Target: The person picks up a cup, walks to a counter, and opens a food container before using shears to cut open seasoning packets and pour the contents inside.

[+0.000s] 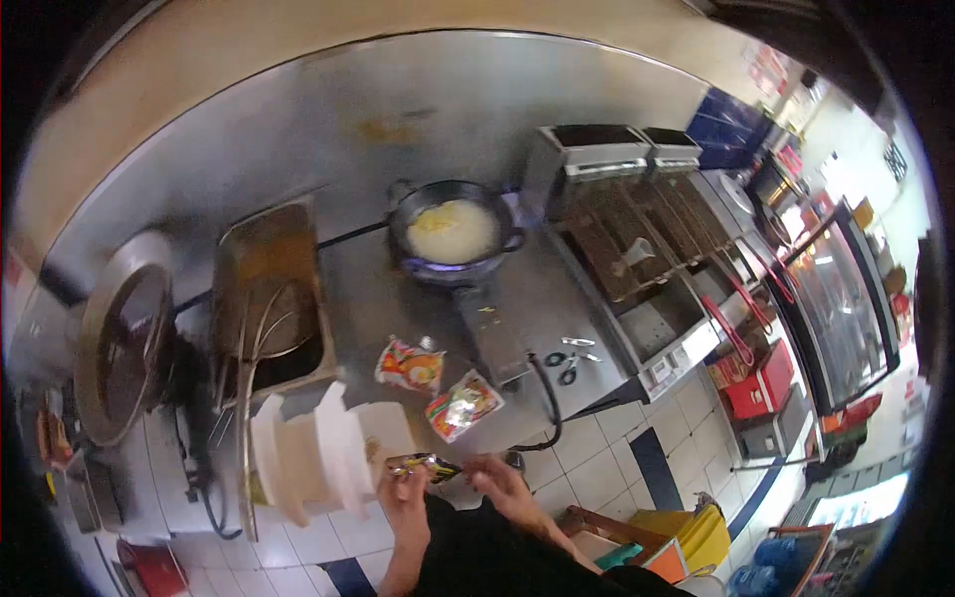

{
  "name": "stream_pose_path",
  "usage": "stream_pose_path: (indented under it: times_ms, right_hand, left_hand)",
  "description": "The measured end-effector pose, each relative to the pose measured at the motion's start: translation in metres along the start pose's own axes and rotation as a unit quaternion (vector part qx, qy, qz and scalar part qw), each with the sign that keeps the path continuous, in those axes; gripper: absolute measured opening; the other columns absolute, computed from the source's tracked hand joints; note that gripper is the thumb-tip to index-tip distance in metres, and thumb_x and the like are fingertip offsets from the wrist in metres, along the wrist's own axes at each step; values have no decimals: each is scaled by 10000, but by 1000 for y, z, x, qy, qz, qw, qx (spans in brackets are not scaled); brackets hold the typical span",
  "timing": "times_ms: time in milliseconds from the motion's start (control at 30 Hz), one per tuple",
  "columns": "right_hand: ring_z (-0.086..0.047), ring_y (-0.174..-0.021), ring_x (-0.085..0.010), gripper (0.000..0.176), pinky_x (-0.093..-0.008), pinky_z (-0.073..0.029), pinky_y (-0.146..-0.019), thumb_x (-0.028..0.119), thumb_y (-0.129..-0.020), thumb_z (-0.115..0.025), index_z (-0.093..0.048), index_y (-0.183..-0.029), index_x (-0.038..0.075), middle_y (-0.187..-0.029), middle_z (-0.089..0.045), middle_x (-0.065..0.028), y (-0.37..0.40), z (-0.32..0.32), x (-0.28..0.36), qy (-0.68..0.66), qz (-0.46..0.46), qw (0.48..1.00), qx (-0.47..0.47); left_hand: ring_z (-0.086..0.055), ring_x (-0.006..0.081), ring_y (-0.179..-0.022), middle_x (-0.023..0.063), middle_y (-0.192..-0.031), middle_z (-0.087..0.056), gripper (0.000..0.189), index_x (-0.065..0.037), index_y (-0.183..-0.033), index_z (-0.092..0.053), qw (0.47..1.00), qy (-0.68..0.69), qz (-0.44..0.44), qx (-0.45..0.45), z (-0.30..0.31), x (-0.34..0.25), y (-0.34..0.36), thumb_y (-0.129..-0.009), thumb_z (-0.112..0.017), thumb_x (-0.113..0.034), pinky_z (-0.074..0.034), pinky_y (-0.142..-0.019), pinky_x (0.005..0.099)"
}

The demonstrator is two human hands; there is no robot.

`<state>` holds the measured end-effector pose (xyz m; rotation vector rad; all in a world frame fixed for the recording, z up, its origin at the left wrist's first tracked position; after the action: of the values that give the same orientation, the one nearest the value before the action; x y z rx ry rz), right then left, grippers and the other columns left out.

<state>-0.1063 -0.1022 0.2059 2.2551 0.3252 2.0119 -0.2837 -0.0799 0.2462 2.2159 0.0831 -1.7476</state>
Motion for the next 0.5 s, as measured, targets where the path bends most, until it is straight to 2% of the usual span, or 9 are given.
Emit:
stream_pose_path:
  times_ms: [67,133,200,267,333,400,433,467,500]
  right_hand:
    - [-545,-998,-139,328,-310,-479,-848,138,-975,-576,-515,-1275,18,-1092,-580,-63,14,20,19,-95,-5,995,-12]
    - [-522,-1075,-128,429,-307,-475,-876,110,-942,-626,-474,-1335,25,-1179,-560,-71,18,63,26,-96,-42,994,-25]
    - [-548,-1052,-124,385,-297,-474,-879,122,-924,-656,-513,-1268,24,-1145,-584,-60,17,111,35,-27,85,990,-106]
    - [-566,-1030,-128,336,-293,-474,-878,117,-918,-659,-531,-1212,19,-1111,-602,-57,14,163,18,-13,97,982,-159]
    - [-585,-1008,-131,287,-288,-474,-877,113,-912,-661,-550,-1157,14,-1077,-620,-54,24,201,17,-4,98,973,-207]
    - [-619,-961,-144,185,-288,-477,-868,79,-909,-641,-559,-1057,5,-1000,-641,-52,33,243,38,-5,79,955,-285]
    - [-611,-814,-127,147,-289,-492,-755,72,-882,-670,-586,-971,-10,-837,-636,-46,35,261,44,22,133,922,-362]
    - [-611,-814,-127,147,-289,-492,-755,72,-882,-670,-586,-971,-10,-837,-636,-46,36,277,46,20,133,920,-369]
    - [-613,-828,-125,148,-285,-491,-762,73,-884,-668,-583,-973,-10,-837,-634,-47,41,295,47,12,107,915,-389]
  left_hand:
    - [-604,153,-959,74,-1044,-631,204,-32,-1084,-564,999,18,14,26,-47,27,3,-907,-652,-82,-501,-848,294]
    - [-606,152,-950,70,-1034,-641,193,-27,-1091,-572,989,59,74,111,-97,56,4,-914,-631,-77,-494,-842,294]
    - [-608,148,-933,61,-1022,-648,201,-21,-1091,-590,983,104,88,121,-157,53,16,-915,-634,-108,-487,-830,300]
    - [-605,145,-945,57,-1014,-648,216,-12,-1098,-600,964,-7,87,253,-200,77,17,-914,-638,-118,-482,-832,304]
    - [-605,146,-943,55,-1007,-646,228,-3,-1112,-597,953,28,126,272,-239,99,18,-911,-638,-101,-483,-839,306]
    - [-597,138,-945,54,-1011,-638,246,0,-1125,-592,908,-46,87,408,-285,102,20,-907,-647,-99,-479,-855,304]
    - [-620,184,-968,82,-1033,-657,286,-18,-1154,-588,910,-68,50,407,-294,124,14,-900,-666,-124,-477,-872,322]
    - [-620,184,-968,82,-1033,-657,286,-18,-1154,-588,907,-70,51,413,-310,126,12,-900,-666,-124,-477,-872,322]
    - [-610,218,-1014,98,-1077,-641,326,-20,-1180,-579,877,-205,-46,433,-326,123,6,-910,-662,-182,-474,-898,344]
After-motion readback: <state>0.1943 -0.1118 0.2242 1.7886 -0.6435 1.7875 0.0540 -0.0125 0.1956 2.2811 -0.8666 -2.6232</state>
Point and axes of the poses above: each hand's wrist, its own y-axis away from the middle knuckle, its own z-axis out of the back of the hand, x = y × z, the point moved 3 cm from there along -y, towards the middle knuckle
